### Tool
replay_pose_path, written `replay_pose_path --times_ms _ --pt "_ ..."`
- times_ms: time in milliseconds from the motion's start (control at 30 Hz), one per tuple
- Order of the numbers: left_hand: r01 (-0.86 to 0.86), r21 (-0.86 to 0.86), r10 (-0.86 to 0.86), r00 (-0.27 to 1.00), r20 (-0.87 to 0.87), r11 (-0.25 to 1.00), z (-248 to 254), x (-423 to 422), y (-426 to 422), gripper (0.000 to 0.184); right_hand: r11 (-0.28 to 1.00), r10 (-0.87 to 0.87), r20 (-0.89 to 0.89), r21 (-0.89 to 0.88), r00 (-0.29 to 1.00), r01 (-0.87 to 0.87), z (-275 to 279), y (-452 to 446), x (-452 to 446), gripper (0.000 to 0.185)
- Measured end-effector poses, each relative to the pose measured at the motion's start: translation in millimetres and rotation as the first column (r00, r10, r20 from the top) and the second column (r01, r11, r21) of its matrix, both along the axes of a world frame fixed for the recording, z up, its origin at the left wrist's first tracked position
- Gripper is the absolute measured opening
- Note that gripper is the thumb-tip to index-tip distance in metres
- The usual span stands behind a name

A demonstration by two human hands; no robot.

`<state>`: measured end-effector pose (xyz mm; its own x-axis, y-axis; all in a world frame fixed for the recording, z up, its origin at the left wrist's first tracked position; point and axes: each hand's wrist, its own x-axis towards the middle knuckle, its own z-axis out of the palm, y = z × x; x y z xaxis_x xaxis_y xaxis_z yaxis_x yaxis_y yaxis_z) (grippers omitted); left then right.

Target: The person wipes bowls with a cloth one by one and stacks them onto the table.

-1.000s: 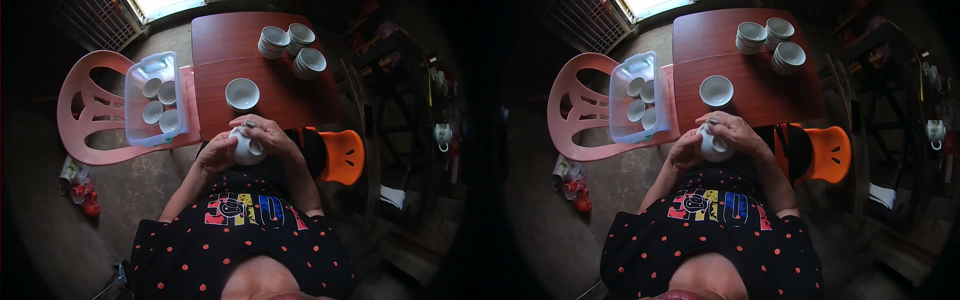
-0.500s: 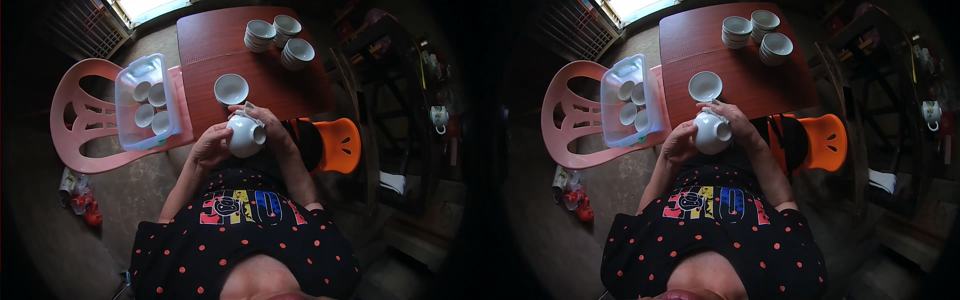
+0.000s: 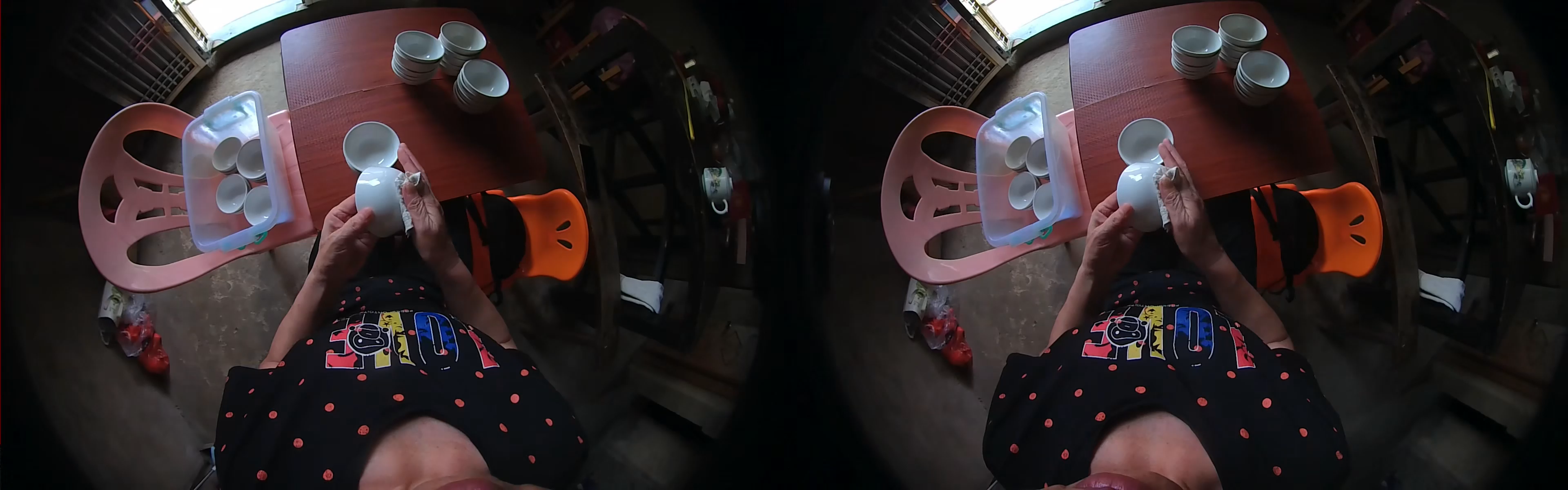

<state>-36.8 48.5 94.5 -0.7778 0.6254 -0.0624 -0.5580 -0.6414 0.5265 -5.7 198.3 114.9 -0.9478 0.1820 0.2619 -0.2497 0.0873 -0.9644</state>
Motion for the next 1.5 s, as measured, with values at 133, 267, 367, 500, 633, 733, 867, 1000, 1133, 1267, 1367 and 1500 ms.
replay_pose_path --times_ms 133,267,367,500,633,733,867,1000,1133,1267,1367,1500 --pt "-0.016 0.002 0.016 1.000 0.007 1.000 -3 0 -5 0.039 0.960 0.133 0.152 -0.266 0.979 -0.089 -6 3 6 0.052" --pt "-0.034 -0.008 0.034 0.999 0.002 0.999 -4 1 -8 0.038 0.953 0.153 0.176 -0.286 0.972 -0.098 -9 4 21 0.052" --pt "-0.022 -0.069 0.017 0.997 -0.074 0.997 -1 2 -10 0.036 0.843 0.029 0.202 -0.531 0.979 0.084 -7 2 23 0.050" --pt "-0.025 -0.343 -0.079 0.955 -0.285 0.939 -6 6 -10 0.031 0.919 -0.061 -0.080 0.384 0.995 0.087 27 -8 25 0.049" --pt "0.029 -0.493 -0.274 0.860 -0.432 0.870 -8 11 -12 0.025 0.768 0.020 -0.041 0.640 0.999 0.011 12 -5 14 0.032" --pt "0.152 -0.587 -0.414 0.843 -0.344 0.795 6 13 -13 0.024 0.975 0.184 0.277 0.070 0.943 -0.211 4 14 -2 0.034" --pt "0.171 -0.547 -0.385 0.871 -0.304 0.819 12 15 -9 0.021 0.969 0.240 0.318 -0.016 0.917 -0.248 0 22 -7 0.044" --pt "0.158 -0.541 -0.392 0.851 -0.349 0.826 -6 8 -13 0.020 0.566 0.127 -0.093 0.825 0.988 0.005 11 -2 16 0.039" --pt "0.265 -0.619 -0.489 0.843 -0.223 0.740 3 9 -13 0.020 0.901 0.102 -0.120 0.432 0.988 -0.041 -18 12 0 0.031" --pt "0.222 -0.546 -0.451 0.829 -0.330 0.808 6 12 -13 0.028 0.758 0.454 0.336 -0.632 0.825 -0.160 -39 31 -1 0.050" --pt "0.219 -0.570 -0.473 0.811 -0.346 0.792 10 9 -6 0.028 0.407 0.492 0.310 -0.908 0.814 0.100 -57 26 2 0.046" --pt "0.265 -0.671 -0.554 0.791 -0.259 0.692 19 7 -3 0.030 0.771 0.315 0.406 -0.636 0.858 0.018 -41 26 -2 0.040"
